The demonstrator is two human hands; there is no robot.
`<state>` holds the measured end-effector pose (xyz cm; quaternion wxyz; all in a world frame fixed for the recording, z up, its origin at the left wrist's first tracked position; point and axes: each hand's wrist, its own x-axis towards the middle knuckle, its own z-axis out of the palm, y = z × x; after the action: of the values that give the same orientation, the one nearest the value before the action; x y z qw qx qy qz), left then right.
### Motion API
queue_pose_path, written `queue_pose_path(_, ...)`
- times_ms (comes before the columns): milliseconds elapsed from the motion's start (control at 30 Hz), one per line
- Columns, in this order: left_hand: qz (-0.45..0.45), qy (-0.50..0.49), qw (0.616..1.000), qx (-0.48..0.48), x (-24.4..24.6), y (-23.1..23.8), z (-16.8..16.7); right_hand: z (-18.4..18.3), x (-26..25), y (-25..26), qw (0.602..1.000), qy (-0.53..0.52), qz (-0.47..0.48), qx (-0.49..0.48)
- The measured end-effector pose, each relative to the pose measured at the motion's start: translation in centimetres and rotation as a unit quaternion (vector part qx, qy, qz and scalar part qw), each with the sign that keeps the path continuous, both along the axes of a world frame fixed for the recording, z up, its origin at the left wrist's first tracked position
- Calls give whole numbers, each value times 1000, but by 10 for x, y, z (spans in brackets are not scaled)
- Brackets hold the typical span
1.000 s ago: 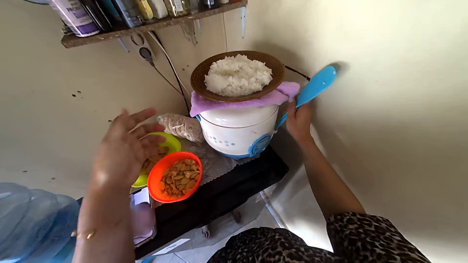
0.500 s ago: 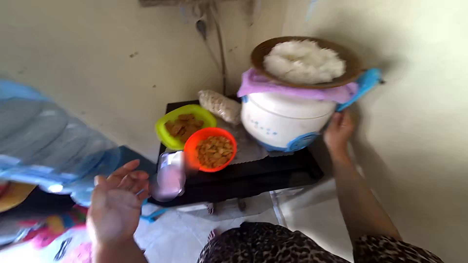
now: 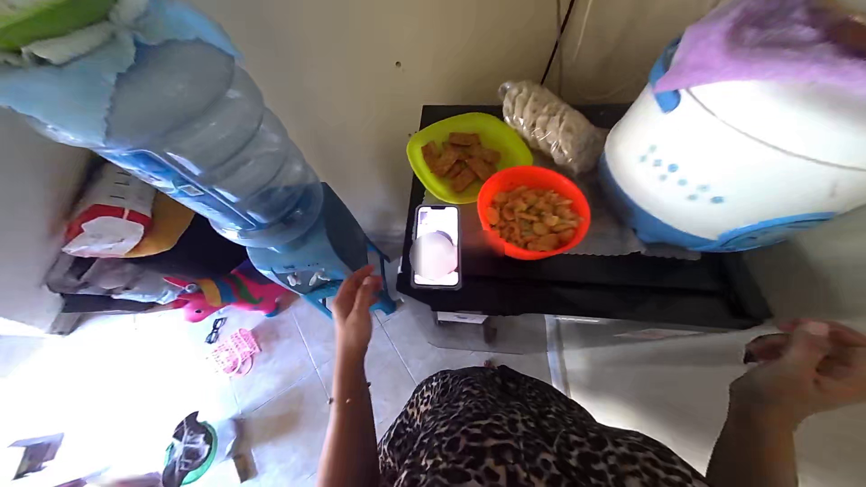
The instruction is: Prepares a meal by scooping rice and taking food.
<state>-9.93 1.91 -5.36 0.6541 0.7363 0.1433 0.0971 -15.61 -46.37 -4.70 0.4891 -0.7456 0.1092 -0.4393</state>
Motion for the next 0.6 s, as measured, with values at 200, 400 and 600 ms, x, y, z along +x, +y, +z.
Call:
queue_pose_path(200, -176, 51, 980, 83, 37, 30, -61, -1, -18, 82, 997, 39, 35, -56)
queue_pose_path(400, -248, -3, 969, -8, 26, 27, -71, -5, -42, 133, 990, 97, 43, -89)
queue_pose_path(600, -238, -53, 969, -44, 32, 25, -70, -7, -62, 185, 988, 142, 23, -50)
